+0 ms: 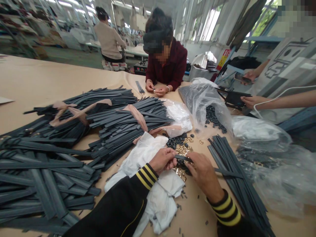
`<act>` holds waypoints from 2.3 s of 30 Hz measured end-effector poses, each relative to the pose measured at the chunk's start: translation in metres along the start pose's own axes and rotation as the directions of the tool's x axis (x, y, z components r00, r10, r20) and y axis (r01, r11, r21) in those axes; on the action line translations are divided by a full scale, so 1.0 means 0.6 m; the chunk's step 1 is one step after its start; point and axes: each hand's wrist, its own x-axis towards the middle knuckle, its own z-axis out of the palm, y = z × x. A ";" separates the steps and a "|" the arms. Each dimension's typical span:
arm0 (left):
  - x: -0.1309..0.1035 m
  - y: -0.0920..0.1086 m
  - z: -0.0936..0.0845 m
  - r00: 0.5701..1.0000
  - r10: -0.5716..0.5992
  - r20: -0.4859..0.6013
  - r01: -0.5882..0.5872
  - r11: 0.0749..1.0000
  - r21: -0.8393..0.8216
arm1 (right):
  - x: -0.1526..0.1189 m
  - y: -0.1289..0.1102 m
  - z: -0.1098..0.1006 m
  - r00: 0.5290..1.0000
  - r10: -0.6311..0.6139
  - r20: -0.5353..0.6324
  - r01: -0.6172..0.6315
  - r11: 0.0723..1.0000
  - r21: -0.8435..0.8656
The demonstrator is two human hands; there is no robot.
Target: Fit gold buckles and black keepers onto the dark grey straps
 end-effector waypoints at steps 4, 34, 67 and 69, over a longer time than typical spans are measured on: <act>0.000 0.001 0.002 0.999 0.033 -0.006 -0.033 0.999 -0.004 | 0.030 0.008 0.015 0.967 0.139 0.213 -0.170 0.976 0.135; -0.004 -0.018 0.026 0.760 0.644 -0.089 -0.283 0.451 0.847 | 0.026 0.016 0.048 0.837 0.190 0.513 -0.543 0.402 0.737; -0.035 -0.043 0.070 0.909 0.416 -0.041 -0.183 0.483 0.856 | -0.001 0.038 0.034 0.827 0.067 0.558 -0.470 0.626 0.622; -0.033 -0.043 0.068 0.901 0.430 -0.059 -0.191 0.515 0.836 | 0.000 0.039 0.032 0.832 0.067 0.551 -0.473 0.607 0.639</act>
